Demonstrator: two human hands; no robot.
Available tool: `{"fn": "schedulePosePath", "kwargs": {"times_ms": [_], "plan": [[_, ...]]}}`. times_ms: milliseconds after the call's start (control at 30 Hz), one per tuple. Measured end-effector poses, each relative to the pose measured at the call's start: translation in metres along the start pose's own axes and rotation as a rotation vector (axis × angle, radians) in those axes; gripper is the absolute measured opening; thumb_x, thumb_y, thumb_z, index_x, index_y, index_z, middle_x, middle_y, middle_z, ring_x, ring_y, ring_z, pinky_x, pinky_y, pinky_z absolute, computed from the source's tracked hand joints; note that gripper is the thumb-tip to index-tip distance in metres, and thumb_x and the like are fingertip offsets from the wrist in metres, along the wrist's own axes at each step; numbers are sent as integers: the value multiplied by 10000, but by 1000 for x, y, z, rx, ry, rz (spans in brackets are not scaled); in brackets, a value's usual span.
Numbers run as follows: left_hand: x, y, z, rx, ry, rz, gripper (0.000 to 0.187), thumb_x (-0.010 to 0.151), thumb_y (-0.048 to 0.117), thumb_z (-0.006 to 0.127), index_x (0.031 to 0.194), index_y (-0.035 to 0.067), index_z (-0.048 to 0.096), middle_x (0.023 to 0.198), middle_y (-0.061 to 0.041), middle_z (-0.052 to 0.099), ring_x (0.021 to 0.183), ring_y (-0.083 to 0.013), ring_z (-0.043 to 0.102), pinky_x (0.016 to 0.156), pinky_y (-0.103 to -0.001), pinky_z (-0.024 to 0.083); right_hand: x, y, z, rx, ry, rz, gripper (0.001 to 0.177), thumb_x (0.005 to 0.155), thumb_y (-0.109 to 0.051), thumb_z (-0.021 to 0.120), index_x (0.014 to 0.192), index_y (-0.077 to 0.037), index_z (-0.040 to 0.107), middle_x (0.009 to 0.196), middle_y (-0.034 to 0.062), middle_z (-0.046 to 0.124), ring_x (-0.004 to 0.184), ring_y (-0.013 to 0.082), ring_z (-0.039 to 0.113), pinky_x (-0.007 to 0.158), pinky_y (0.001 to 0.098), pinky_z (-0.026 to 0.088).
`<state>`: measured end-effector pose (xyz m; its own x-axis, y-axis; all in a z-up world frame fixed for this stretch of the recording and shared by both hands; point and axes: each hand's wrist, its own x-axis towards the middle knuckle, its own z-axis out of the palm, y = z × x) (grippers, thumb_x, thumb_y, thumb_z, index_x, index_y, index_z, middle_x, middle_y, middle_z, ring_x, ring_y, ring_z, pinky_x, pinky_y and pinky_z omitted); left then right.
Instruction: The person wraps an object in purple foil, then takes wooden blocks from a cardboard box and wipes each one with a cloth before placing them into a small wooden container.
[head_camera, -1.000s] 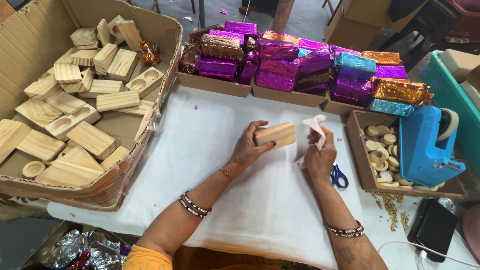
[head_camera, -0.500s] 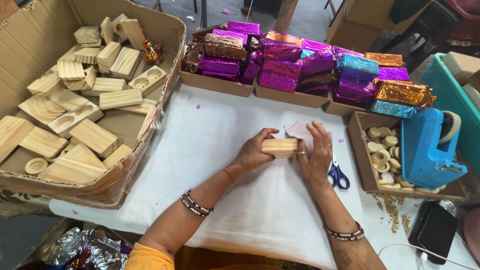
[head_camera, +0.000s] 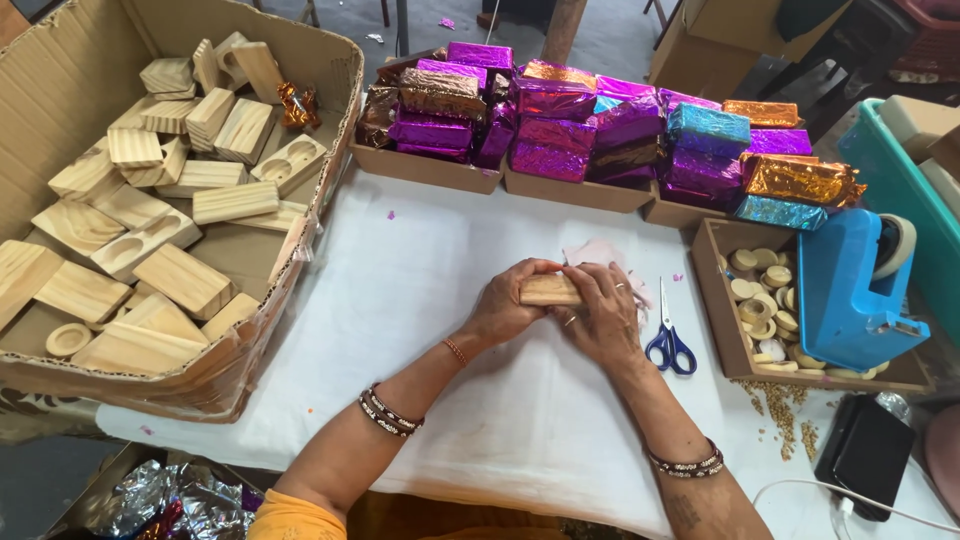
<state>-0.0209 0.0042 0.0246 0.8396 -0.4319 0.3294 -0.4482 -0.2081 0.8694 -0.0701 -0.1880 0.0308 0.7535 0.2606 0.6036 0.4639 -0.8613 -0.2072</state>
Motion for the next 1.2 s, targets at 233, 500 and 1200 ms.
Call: {"fn": "schedulePosePath", "kwargs": {"times_ms": [233,500,1200], "plan": [[1,-5,-1,2,-71,-91,613,747,185,889,1289,159,605,1230,-24,708,1139,-183,684,993,-325,555,0,-6,-2,94,-72,81,595,830,-307,805,1330,-82,575,1277,124,612,1128,321,647,897,440,573],[4,-14,0,-57,-118,-159,656,726,142,865,1320,169,590,1230,-22,705,1151,-177,673,1003,-325,547,3,-5,-3,211,-165,215,571,829,-356,791,1311,-125,591,1332,116,593,1109,299,680,854,411,619],[4,-18,-10,155,150,-78,259,894,290,726,1086,117,725,1069,-56,765,981,-219,712,864,-357,563,-5,14,11,346,-80,467,316,1041,-311,554,1200,-92,718,1043,102,759,868,201,728,770,341,578]]}}
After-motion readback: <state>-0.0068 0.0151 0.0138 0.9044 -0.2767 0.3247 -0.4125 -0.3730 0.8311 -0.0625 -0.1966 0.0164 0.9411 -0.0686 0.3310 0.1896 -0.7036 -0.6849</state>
